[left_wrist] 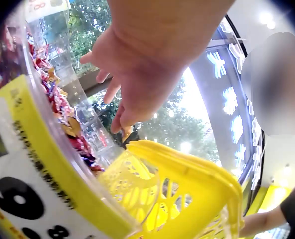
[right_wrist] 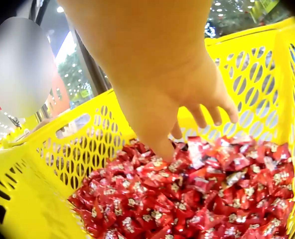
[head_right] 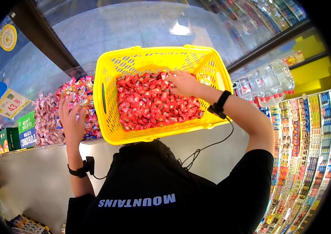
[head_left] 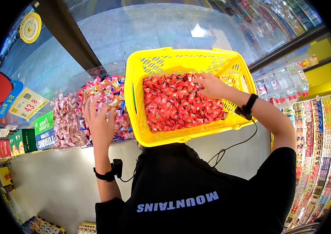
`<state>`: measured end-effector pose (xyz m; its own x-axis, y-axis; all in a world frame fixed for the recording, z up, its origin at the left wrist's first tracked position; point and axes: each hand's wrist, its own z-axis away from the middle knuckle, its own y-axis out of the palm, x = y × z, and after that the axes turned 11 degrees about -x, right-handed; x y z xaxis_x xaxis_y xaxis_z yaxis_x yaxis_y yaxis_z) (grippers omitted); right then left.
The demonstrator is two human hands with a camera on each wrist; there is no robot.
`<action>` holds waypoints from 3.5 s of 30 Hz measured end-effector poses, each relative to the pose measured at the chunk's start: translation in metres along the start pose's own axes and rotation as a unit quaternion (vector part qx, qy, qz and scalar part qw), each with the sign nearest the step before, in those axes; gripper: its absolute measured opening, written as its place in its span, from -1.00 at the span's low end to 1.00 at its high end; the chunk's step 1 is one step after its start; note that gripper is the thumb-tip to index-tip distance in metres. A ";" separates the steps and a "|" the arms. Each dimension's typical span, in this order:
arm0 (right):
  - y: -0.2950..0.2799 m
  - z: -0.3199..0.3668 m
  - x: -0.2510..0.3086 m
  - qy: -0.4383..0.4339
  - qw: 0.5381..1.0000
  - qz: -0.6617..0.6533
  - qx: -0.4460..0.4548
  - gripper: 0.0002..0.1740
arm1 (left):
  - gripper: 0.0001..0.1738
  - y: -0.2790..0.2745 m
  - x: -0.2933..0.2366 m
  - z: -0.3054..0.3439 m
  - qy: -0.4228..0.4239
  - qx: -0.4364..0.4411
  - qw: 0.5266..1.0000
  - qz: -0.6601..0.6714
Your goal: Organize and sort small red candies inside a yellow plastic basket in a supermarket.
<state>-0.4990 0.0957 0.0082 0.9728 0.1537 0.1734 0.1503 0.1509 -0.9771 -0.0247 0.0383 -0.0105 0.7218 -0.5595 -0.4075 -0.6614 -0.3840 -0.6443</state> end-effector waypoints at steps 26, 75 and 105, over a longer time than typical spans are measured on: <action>-0.087 0.025 0.146 -0.277 0.949 0.083 -0.128 -0.36 | -0.59 -0.006 -0.109 -0.054 0.068 0.028 0.988 0.136; -0.090 0.002 0.106 -0.136 0.974 -0.146 -0.106 -0.76 | -0.67 -0.004 -0.121 -0.055 0.105 0.027 0.984 0.144; -0.022 0.079 0.163 -0.088 0.912 -0.160 -0.369 -0.79 | -0.77 0.017 -0.133 -0.028 0.127 0.180 0.953 0.208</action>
<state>-0.3576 0.1943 0.0678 0.8249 0.3816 0.4170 0.5617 -0.4715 -0.6798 -0.1373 0.0860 0.0507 0.3096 -0.7861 -0.5350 -0.7328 0.1613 -0.6610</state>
